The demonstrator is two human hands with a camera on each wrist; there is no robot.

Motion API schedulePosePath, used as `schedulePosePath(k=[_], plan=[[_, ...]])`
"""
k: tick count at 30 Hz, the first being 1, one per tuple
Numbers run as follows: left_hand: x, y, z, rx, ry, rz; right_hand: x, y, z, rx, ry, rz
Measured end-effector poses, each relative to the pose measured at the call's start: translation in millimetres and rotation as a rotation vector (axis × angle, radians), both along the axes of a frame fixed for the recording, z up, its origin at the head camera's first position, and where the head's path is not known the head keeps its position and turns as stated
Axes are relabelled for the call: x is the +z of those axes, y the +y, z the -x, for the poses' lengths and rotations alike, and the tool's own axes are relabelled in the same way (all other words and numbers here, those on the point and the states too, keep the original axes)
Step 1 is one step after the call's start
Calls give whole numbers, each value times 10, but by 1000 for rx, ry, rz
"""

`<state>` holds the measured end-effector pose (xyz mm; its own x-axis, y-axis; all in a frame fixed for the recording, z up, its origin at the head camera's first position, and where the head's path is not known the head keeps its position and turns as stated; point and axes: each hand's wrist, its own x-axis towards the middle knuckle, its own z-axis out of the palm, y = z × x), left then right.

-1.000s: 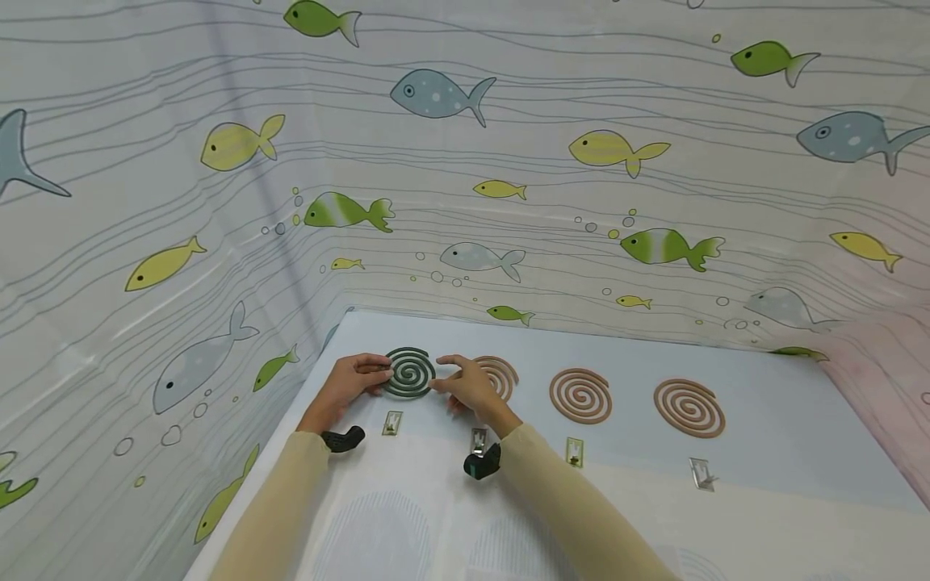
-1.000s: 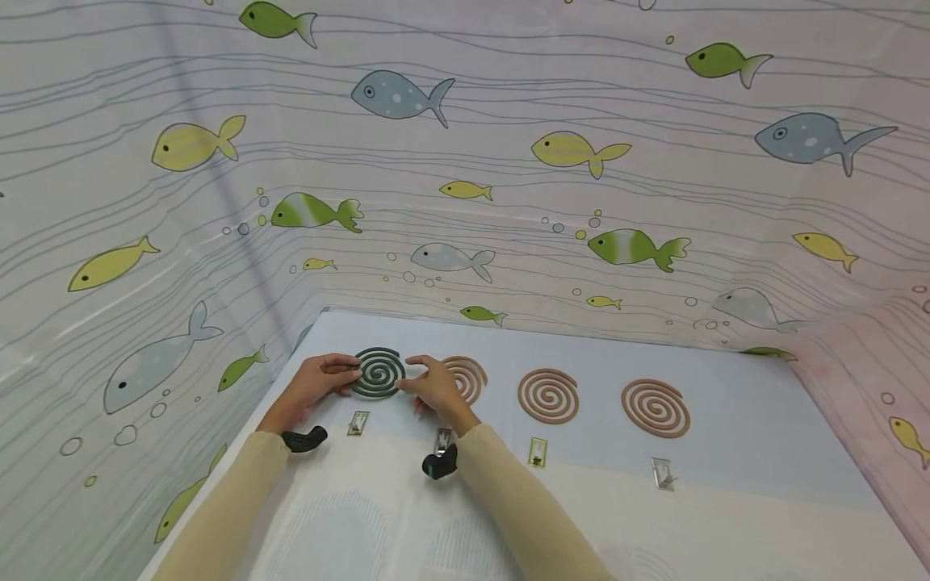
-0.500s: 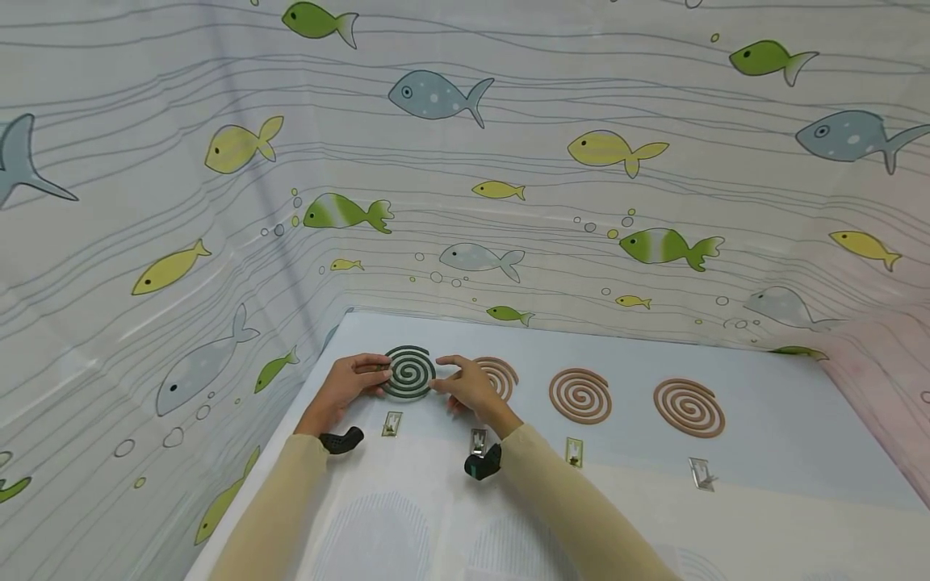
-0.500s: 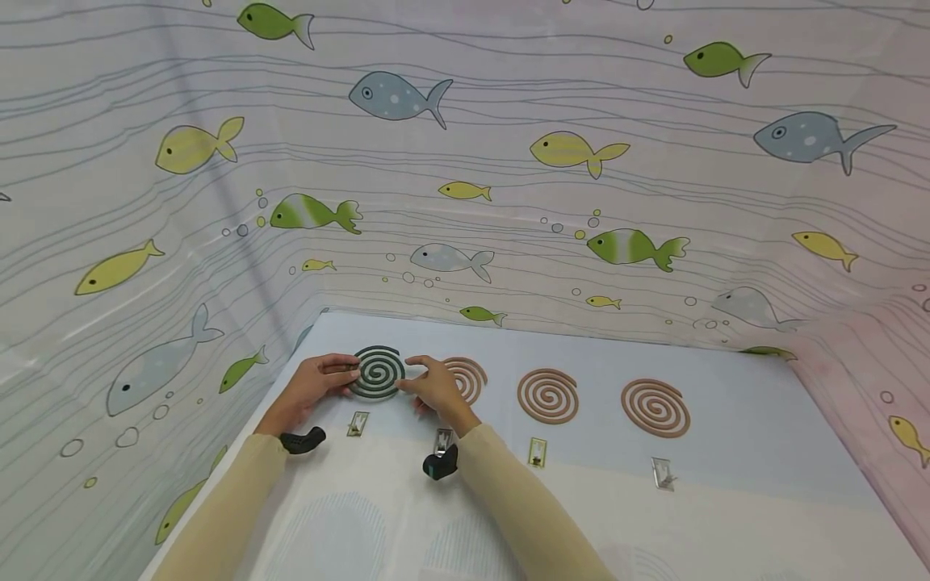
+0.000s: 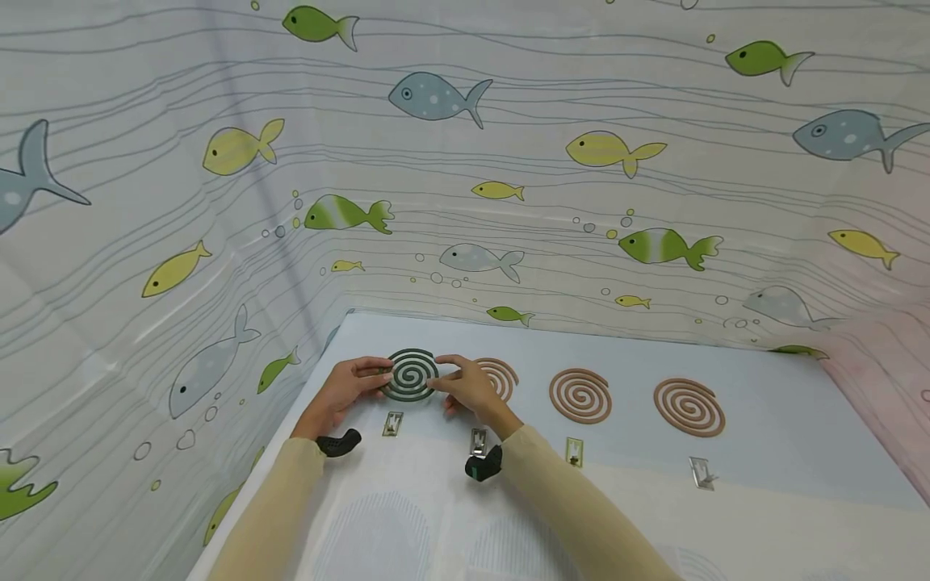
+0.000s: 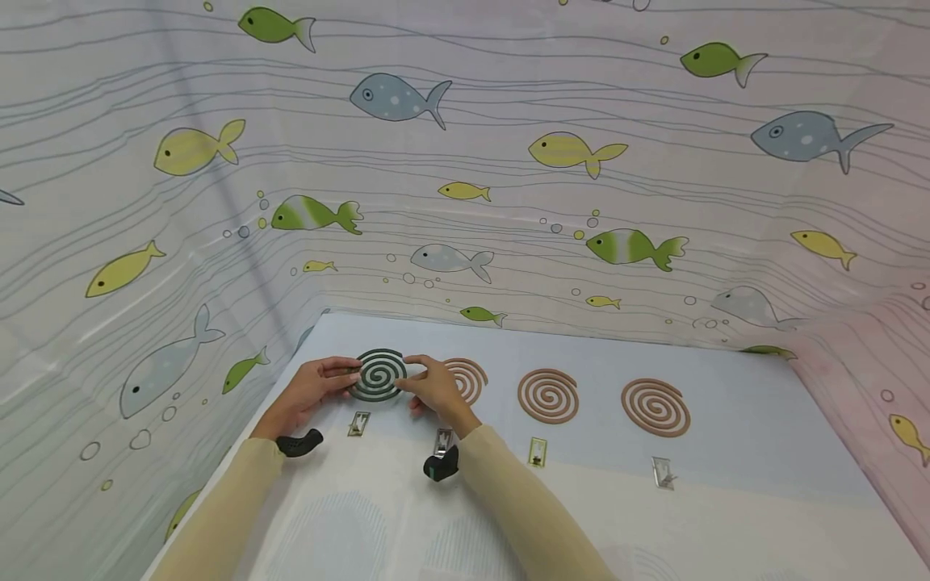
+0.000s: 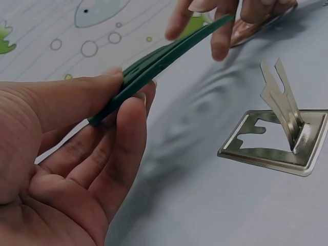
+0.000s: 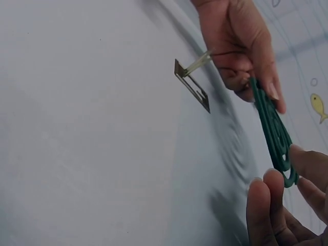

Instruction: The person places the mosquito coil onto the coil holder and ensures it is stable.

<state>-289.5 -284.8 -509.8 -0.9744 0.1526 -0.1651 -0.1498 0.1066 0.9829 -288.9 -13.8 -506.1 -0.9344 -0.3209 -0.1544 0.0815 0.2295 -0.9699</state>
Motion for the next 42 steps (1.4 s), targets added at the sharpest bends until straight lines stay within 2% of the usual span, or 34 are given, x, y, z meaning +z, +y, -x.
schedulePosePath(k=[6, 14, 24, 34, 42], plan=[[-1, -2, -25, -44, 2, -16, 16, -5, -36, 15, 1, 54], [-14, -28, -38, -57, 1, -50, 33, -23, -54, 36, 47, 72], [30, -40, -70, -80, 6, -71, 17, -64, -85, 21, 46, 157], [109, -37, -115, -105, 47, -23, 94, -84, -164, -1, 84, 167], [146, -34, -184, -99, 55, 10, 129, -107, -252, -15, 103, 154]])
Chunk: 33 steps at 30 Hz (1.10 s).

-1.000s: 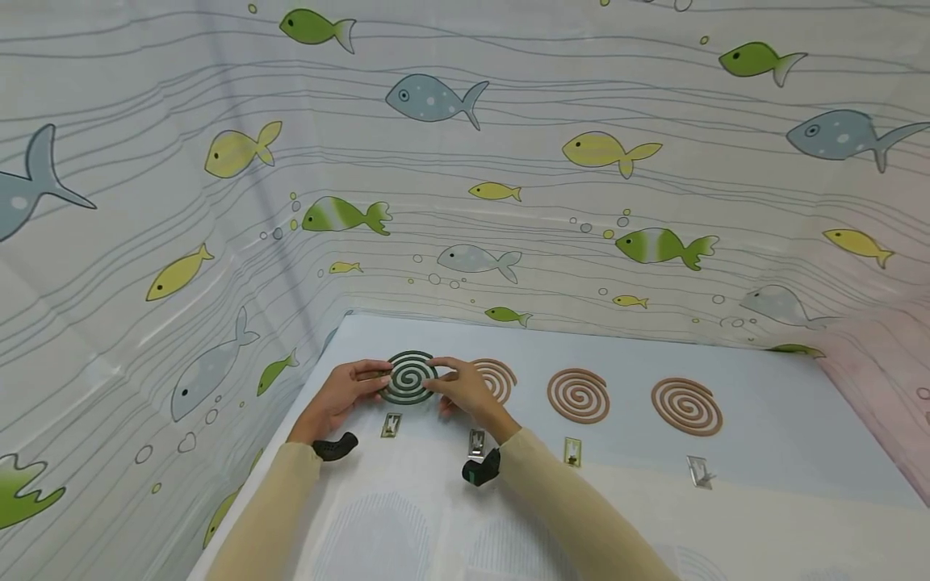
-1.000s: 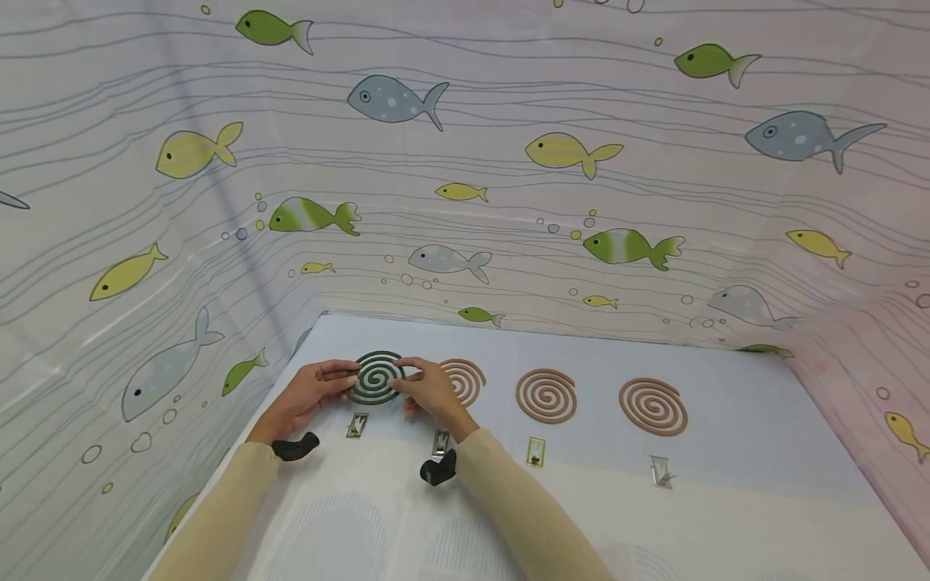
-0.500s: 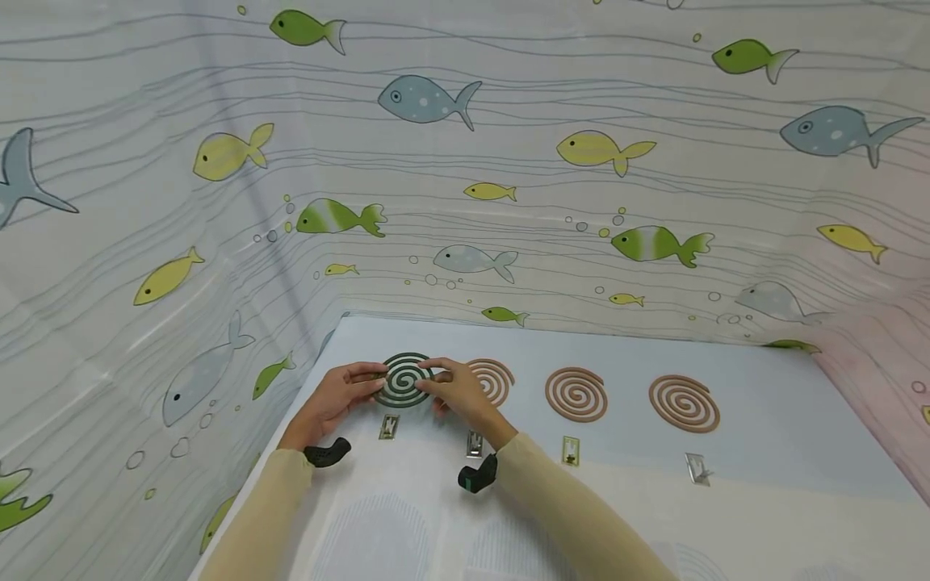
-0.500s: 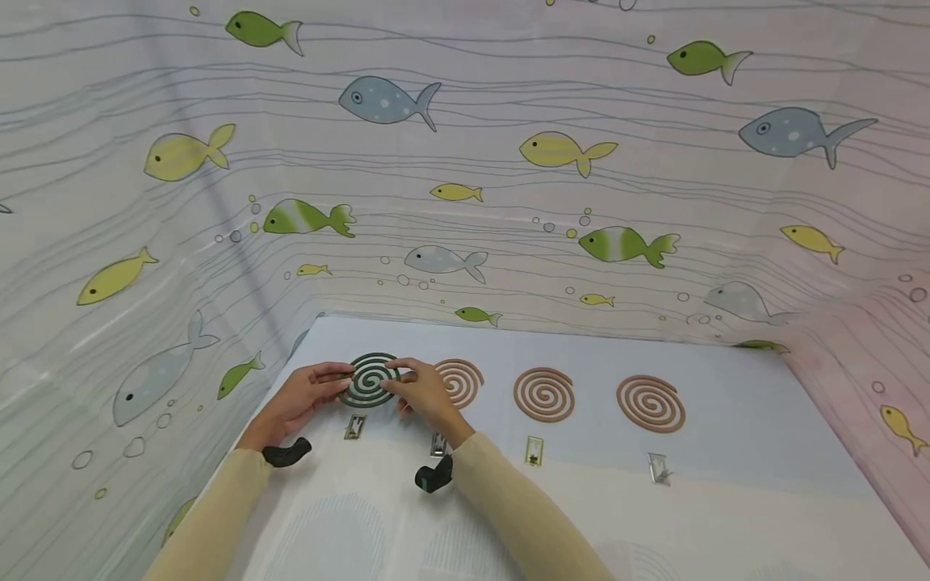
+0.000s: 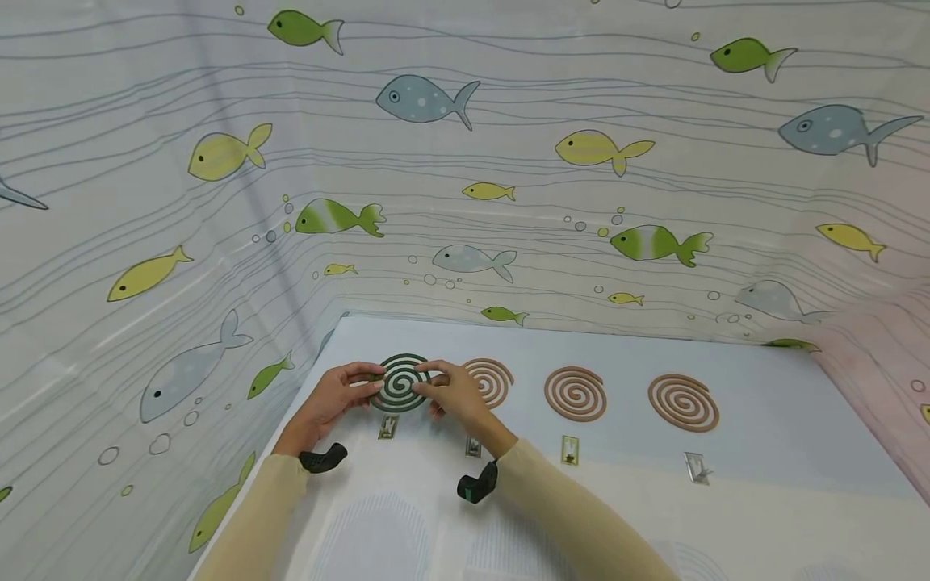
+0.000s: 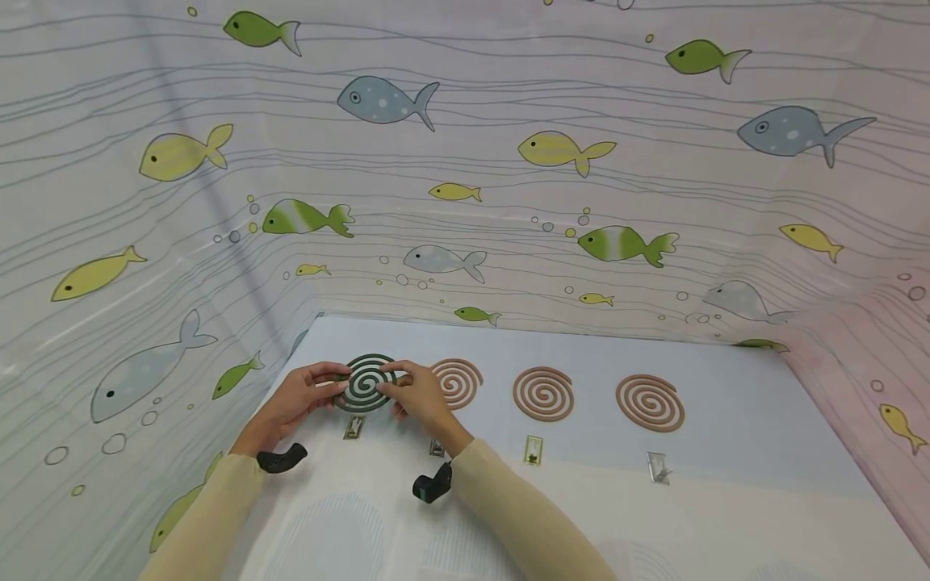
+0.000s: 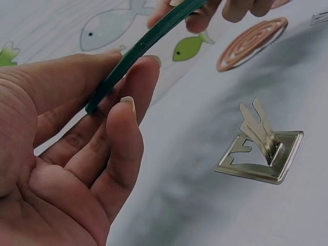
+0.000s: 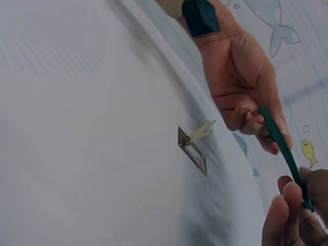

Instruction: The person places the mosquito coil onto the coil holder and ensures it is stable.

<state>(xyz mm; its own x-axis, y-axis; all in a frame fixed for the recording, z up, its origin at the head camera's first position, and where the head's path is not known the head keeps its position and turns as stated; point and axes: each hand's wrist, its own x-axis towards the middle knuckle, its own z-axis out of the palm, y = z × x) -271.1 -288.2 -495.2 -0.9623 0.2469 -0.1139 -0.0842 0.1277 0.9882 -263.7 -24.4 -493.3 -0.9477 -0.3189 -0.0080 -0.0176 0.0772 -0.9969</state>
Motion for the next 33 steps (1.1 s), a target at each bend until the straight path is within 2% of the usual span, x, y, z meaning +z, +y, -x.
schedulePosePath(k=[10, 21, 33], plan=[[2, -5, -18, 15, 44, 16, 49, -55, -102, -1, -28, 58], [7, -12, -79, 20, 54, 82, 9, -77, -184, 12, -7, 21], [-35, -82, -196, -25, 39, 137, -29, -104, -315, 12, 14, 17]])
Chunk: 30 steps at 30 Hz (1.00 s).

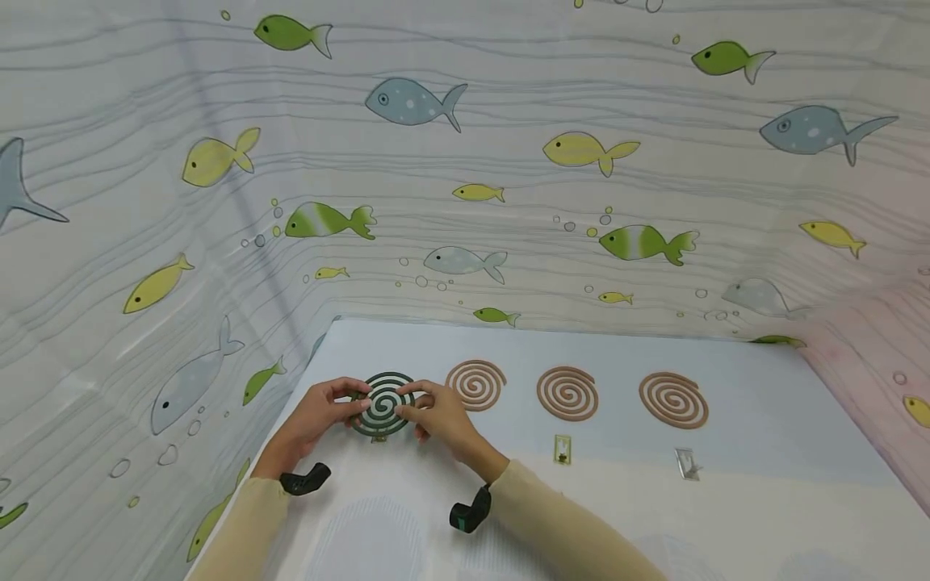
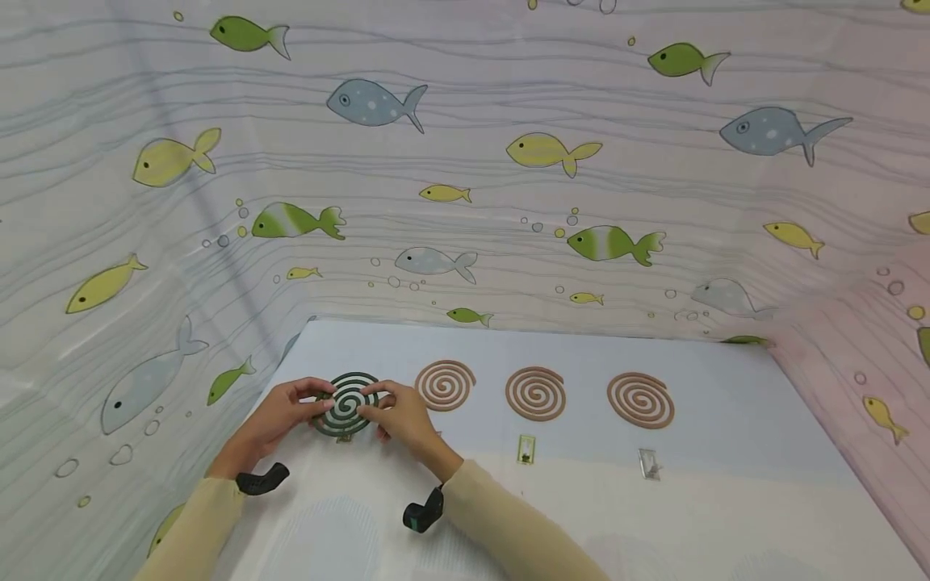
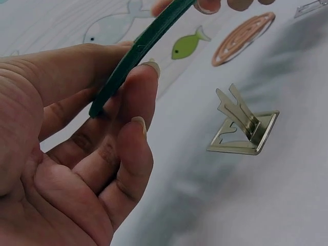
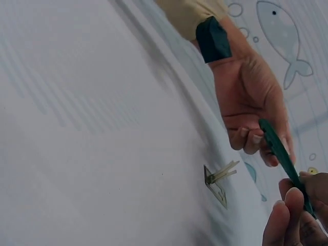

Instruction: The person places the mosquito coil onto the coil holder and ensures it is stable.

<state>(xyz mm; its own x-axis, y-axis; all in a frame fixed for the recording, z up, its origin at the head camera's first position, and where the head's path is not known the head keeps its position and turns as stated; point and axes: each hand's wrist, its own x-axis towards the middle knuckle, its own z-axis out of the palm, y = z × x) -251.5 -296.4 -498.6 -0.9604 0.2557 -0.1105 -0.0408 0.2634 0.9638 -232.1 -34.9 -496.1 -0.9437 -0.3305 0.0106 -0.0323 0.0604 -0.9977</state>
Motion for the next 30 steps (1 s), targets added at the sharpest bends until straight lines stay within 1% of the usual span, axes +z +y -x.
schedulePosePath(k=[4, 8, 13, 19, 26, 30], plan=[[-42, -28, -36, -10, 3, -1, -23, 0, -30, 22, -3, 1], [-68, -37, -56, -12, 2, -17, -21, -9, -70, 24, 3, 14], [-74, -38, -68, -9, -1, -13, -17, -22, -109, 14, 13, 26], [-83, -45, -71, -13, -4, -15, -46, -48, -127, 17, -14, 23], [-110, -63, -73, -57, -8, -25, -77, -60, -151, 36, -27, 21], [-128, -64, -65, -73, -25, -33, -97, -60, -169, 35, -27, 21]])
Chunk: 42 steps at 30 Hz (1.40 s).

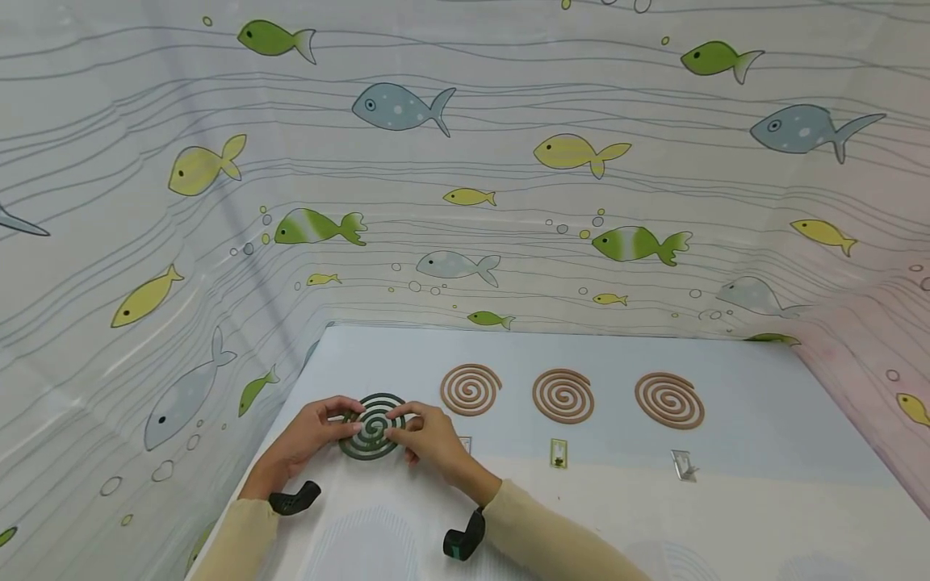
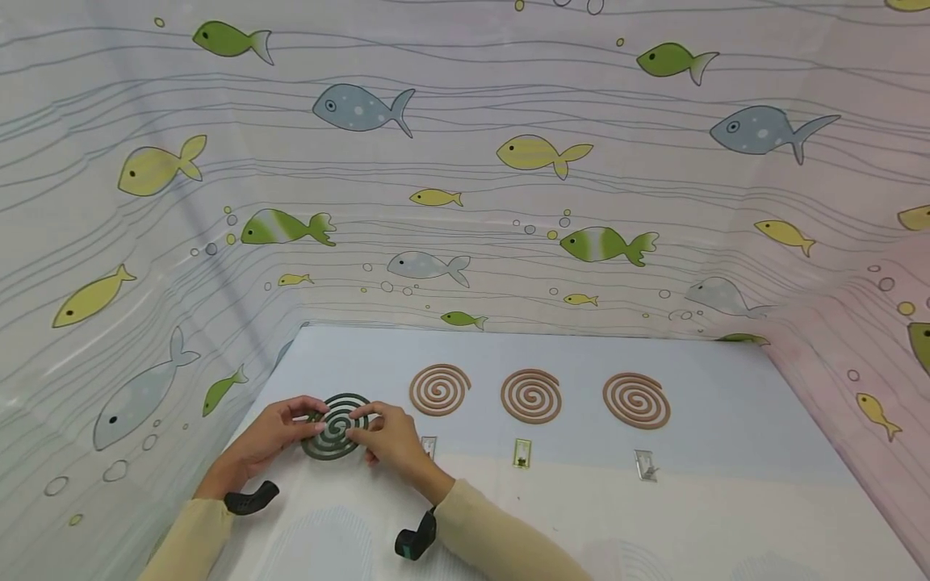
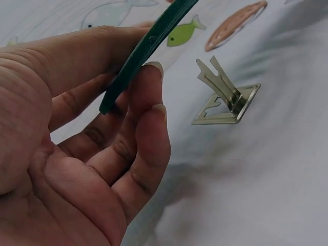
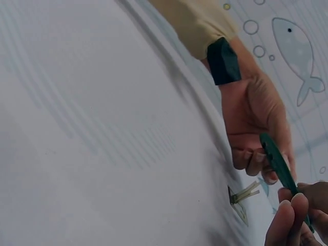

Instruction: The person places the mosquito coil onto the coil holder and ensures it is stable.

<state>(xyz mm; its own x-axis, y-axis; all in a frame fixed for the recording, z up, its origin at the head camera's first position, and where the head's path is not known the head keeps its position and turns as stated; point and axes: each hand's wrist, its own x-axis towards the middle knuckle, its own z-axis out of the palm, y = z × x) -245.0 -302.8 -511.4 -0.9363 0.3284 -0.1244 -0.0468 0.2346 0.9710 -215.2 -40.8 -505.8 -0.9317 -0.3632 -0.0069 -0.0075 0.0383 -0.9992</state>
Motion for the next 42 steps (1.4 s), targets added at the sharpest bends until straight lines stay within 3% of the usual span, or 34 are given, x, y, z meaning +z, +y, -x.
schedulePosePath(k=[25, 32, 42], plan=[[-87, -28, -42, -29, 3, 88, -178, -70, -60, -17, -7, -56], [-71, -44, -44, -40, 3, 83, -166, -74, -65, -8, -12, -34], [-57, -84, -57, -6, -17, 80, -128, -108, -73, -26, 11, -27]])
